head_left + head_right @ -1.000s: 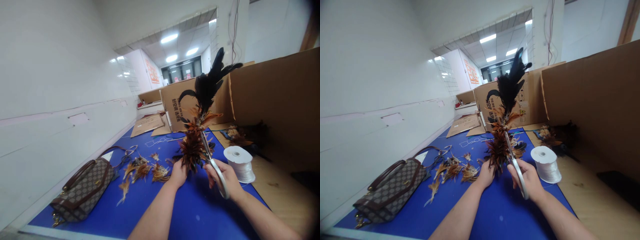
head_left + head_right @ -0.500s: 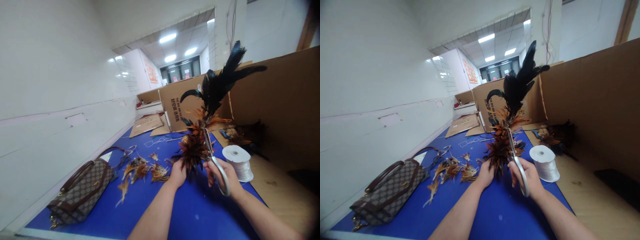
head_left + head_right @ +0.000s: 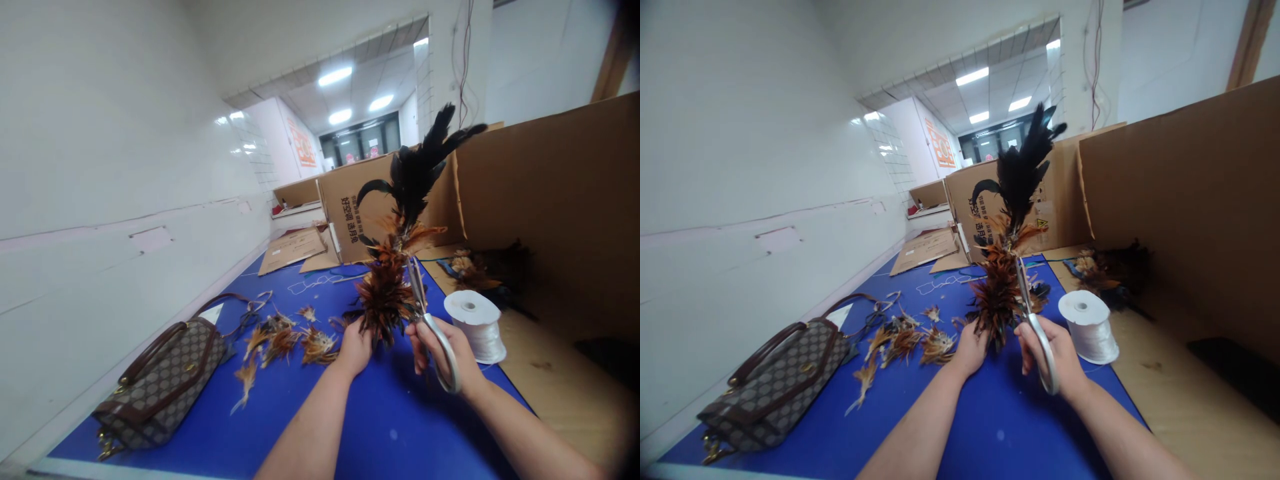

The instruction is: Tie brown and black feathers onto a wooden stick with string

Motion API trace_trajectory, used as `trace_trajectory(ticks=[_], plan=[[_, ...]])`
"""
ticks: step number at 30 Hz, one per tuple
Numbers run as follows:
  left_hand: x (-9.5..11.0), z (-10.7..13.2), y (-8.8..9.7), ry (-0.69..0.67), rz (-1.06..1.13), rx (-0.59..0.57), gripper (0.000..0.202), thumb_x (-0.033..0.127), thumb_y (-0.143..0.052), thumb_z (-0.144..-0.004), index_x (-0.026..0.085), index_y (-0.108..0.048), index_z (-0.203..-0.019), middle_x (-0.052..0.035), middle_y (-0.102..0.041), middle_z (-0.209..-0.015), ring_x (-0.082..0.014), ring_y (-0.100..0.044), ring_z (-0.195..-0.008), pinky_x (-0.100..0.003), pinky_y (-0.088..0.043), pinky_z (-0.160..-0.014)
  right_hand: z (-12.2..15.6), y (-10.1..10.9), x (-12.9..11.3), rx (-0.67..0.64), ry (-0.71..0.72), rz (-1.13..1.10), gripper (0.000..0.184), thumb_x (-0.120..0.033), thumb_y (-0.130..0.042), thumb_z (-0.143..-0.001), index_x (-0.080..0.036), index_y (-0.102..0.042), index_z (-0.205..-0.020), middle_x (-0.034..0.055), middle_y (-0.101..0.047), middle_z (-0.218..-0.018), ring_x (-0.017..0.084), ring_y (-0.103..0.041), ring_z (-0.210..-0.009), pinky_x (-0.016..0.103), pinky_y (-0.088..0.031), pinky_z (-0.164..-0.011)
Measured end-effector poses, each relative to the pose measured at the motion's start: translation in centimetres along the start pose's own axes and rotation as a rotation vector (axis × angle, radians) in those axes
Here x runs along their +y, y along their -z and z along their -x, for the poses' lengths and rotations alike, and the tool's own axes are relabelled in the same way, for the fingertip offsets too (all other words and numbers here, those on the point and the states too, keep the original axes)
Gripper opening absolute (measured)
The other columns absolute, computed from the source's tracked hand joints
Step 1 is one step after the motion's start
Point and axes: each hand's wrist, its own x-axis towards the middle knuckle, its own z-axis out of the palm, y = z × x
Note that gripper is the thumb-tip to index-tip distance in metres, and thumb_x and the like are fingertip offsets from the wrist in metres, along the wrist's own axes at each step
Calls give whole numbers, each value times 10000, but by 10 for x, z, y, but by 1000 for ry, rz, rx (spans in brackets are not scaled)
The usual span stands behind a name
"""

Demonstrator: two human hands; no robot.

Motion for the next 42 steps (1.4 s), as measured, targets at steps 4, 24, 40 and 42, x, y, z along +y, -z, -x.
trace_trajectory(ticks=[4, 24, 40, 42], plan=[[3, -1, 2, -7, -11, -14, 217, 153, -505, -961, 161, -698, -1059, -87, -752, -987, -211, -684, -919, -339, -548, -904, 0, 2, 2, 1, 17, 57, 415, -594, -654, -927, -181, -621, -917, -24, -568, -586, 152, -566, -442, 297, -524, -445], [-1, -5, 5, -71, -6, -34, 230, 85, -518, -906, 179, -716, -839, -102, -745, -958, -213, -693, -886, -375, -578, -903, -6, 20, -11, 145, 178, 361, 381, -533, -661, -944, -223, -560, -746, -3, -600, -539, 159, -564, -495, 288, -447, -518], [-6, -5, 11, -58, -24, 57, 276, 161, -495, -989, 172, -747, -1098, -124, -750, -1128, -249, -676, -1066, -409, -504, -1018, -17, 28, -10, 261, 87, 462, 466, -628, -636, -925, -231, -543, -700, -6, -602, -485, 158, -551, -442, 281, -432, -484], [-6, -6, 11, -63, -25, 63, 284, 156, -495, -987, 172, -746, -1120, -126, -747, -1150, -256, -672, -1092, -420, -495, -1033, -17, 26, -8, 255, 82, 464, 467, -629, -639, -922, -232, -536, -700, -10, -595, -479, 156, -548, -436, 277, -429, -472]])
